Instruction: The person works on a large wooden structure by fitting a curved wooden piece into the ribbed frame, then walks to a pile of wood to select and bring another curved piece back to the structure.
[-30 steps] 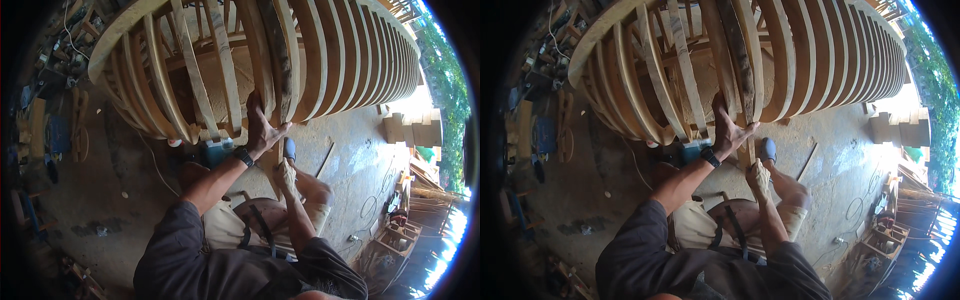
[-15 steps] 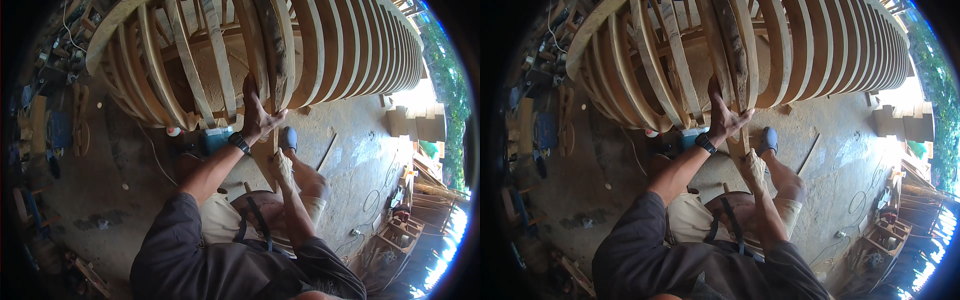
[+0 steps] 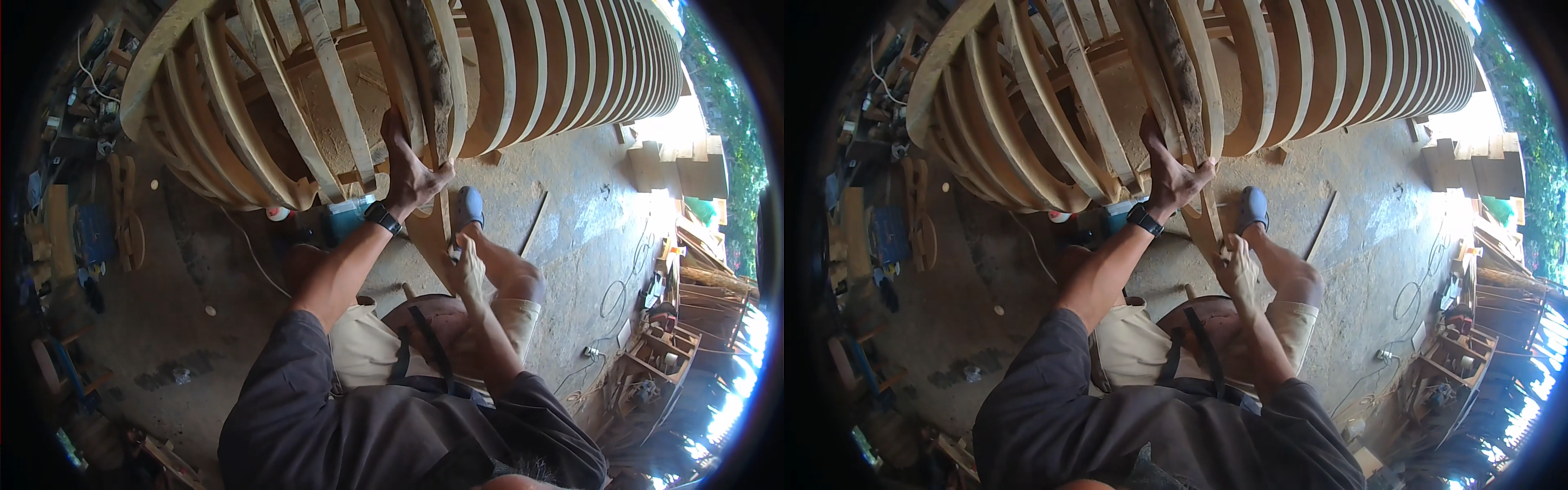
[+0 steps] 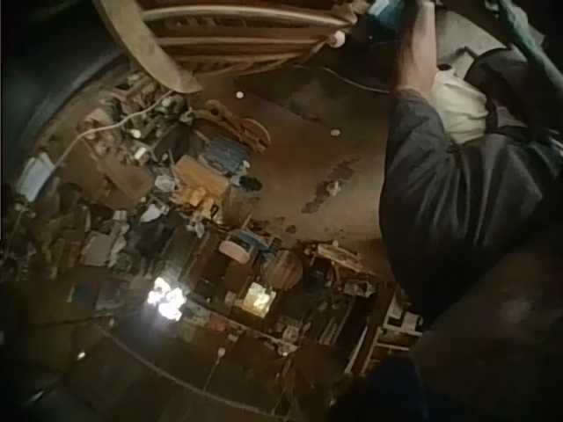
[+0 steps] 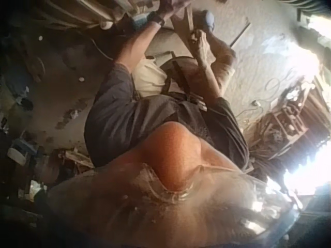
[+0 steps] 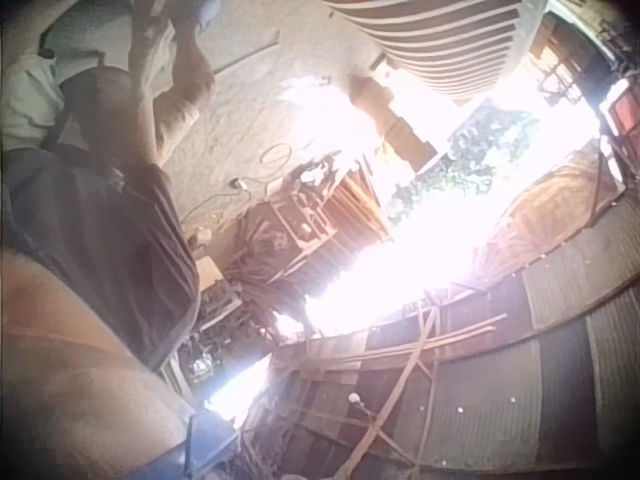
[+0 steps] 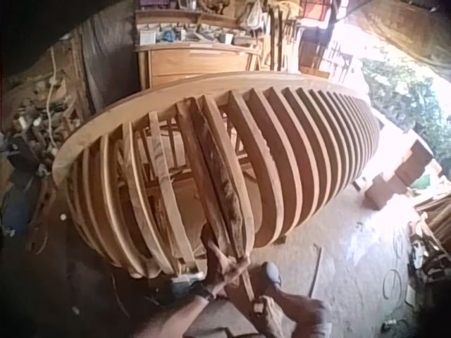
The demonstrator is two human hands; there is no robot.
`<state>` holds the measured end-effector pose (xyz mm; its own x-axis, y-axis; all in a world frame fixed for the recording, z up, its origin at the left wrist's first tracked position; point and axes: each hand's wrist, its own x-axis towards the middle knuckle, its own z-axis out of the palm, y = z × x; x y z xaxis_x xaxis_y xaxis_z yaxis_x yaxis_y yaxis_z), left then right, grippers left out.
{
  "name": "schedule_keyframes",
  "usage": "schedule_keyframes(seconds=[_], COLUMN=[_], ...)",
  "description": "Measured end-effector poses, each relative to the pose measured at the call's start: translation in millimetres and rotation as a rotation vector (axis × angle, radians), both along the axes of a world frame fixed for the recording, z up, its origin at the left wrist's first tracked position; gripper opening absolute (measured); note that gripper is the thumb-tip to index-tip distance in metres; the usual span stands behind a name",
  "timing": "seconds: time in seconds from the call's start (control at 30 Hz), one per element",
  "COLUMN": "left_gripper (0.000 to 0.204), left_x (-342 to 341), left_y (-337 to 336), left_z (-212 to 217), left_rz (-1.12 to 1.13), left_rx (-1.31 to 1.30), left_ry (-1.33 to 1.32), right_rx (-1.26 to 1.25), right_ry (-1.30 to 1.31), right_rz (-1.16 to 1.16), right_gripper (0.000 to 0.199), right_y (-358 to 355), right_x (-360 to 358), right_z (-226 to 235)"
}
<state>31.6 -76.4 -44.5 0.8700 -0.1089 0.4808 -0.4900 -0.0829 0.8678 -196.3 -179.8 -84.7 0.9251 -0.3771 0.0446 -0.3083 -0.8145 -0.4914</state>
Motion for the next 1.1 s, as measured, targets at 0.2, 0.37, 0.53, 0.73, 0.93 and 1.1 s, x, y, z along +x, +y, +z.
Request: schedule_keyframes(seconds=[0.2,0.37,0.53,0.73,0.93,1.1], left_gripper=[0.116,0.116,0.116,0.114,0.110,0.110], left_x=[0,-1,-5,0,1,-10], left_y=[0,4,-4,-11,-13,-3], left_z=[2,1,13,9,9,-5], left_rz=[-0.003,0.008,-0.009,-0.022,0.006,-0.033], left_rx=[-0.034,-0.033,-0.057,-0.061,-0.069,-0.031], left_ry=[0.018,0.022,0.045,0.008,0.045,0.120], right_rx=[0.067,0.303,-0.037,0.480,0.210,0.175], right_ry=[0.502,0.549,-0.319,0.125,1.036,1.171], right_rz=[0.175,0.268,-0.144,-0.847,-0.588,-0.669], right_gripper=[0.034,0.030,0.022,0.027,0.037,0.047], right_y=[42,44,-89,-185,-150,-134], right_x=[-59,-57,-121,-270,-254,-130], right_z=[17,70,120,34,-64,-32])
